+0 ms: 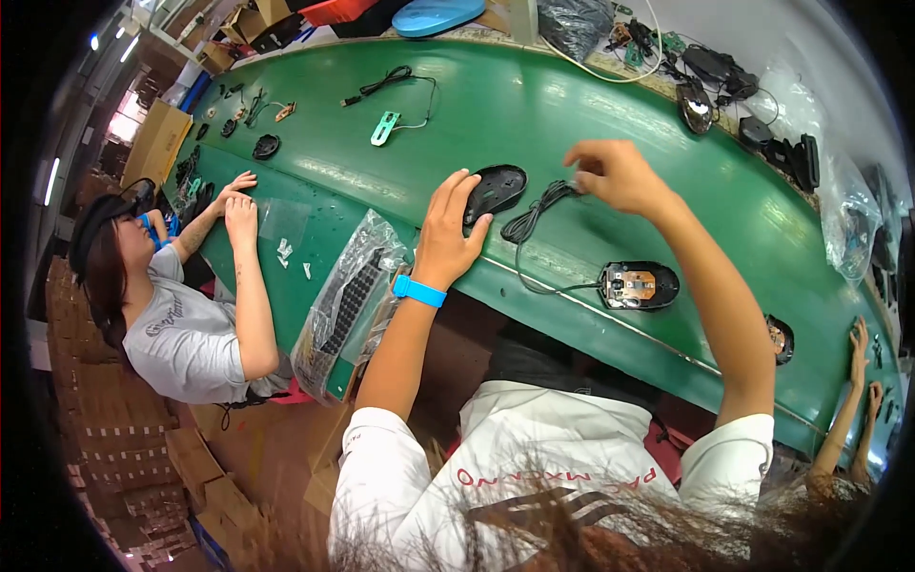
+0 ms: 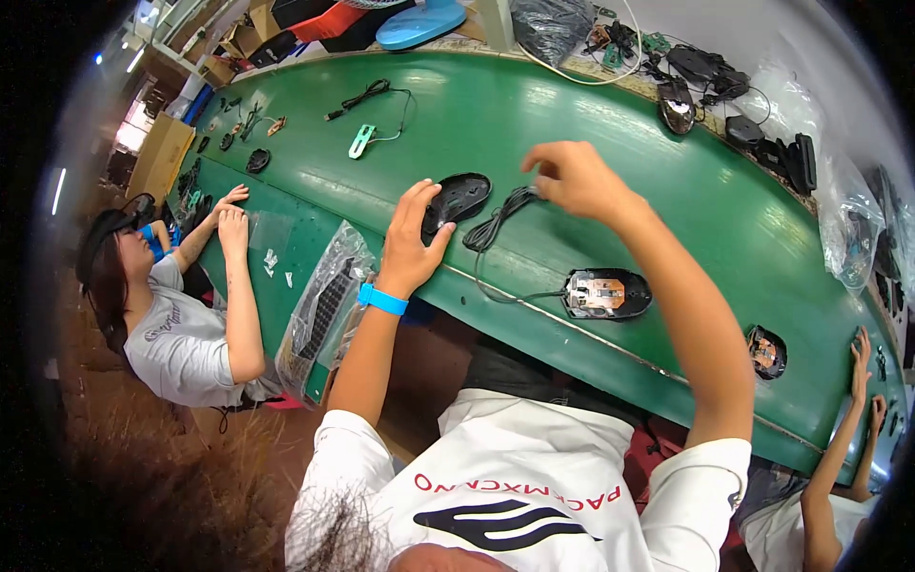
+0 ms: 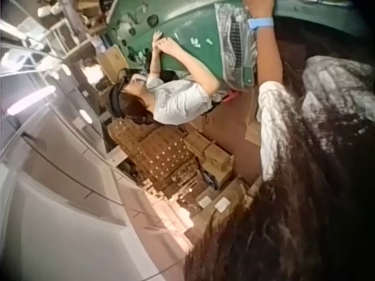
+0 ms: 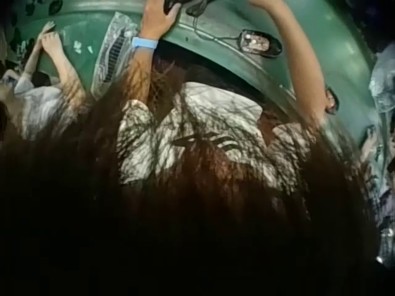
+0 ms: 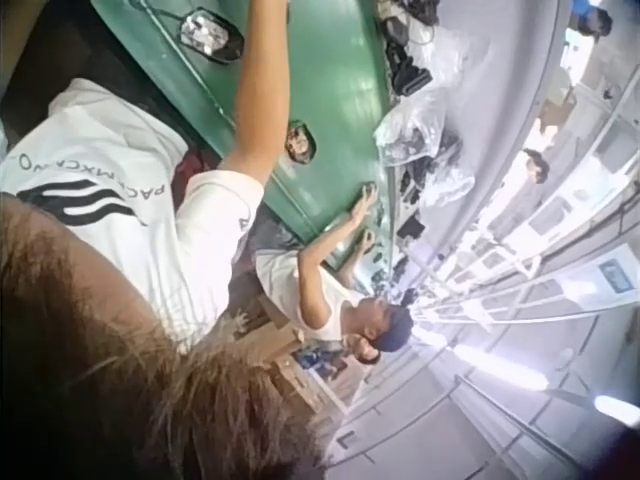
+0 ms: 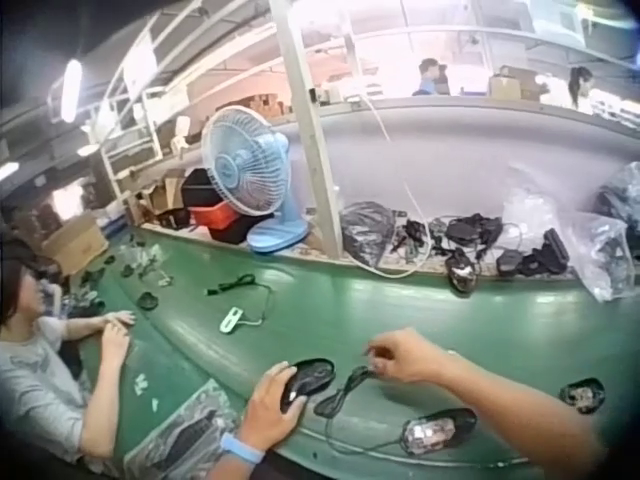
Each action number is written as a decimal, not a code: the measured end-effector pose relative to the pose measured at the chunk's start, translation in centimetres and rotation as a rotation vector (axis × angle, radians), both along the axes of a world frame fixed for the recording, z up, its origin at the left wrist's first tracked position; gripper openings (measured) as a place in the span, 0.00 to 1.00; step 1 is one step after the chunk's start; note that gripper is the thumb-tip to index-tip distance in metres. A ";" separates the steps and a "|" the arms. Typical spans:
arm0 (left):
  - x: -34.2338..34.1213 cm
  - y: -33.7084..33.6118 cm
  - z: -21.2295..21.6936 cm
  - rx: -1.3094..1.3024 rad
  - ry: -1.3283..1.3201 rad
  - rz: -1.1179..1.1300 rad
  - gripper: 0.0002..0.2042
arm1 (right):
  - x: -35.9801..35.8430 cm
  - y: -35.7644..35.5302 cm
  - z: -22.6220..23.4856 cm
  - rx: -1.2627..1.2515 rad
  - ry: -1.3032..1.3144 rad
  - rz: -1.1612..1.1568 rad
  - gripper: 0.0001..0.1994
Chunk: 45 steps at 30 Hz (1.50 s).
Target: Assembling electronic computer mice on a manual production line.
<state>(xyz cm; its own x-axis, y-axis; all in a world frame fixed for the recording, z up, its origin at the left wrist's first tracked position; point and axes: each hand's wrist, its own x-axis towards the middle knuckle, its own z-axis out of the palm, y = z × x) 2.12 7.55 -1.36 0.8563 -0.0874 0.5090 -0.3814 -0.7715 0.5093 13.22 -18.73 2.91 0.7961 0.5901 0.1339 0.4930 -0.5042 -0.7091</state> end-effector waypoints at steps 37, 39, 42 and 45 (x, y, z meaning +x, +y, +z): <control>-0.3 -0.5 0.2 0.224 0.070 0.023 0.24 | -6.0 -3.6 3.0 -0.036 -0.480 -0.217 0.08; -0.2 -0.6 0.1 0.271 0.060 0.027 0.23 | -7.8 -7.5 3.0 -0.032 -0.373 -0.389 0.06; -0.3 -0.4 0.4 0.297 0.058 0.033 0.23 | -9.1 -12.9 1.3 -0.028 -0.409 -0.560 0.05; -0.3 -0.9 0.5 0.285 0.060 0.028 0.23 | -10.7 -17.3 -0.2 -0.012 -0.432 -0.664 0.04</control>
<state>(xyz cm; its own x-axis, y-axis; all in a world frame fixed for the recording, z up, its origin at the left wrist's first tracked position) 1.84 6.62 -0.86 0.8883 -0.1955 0.4155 -0.3337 -0.8964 0.2918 2.51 -36.00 2.73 0.8610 0.0132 0.5084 0.3168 -0.7959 -0.5159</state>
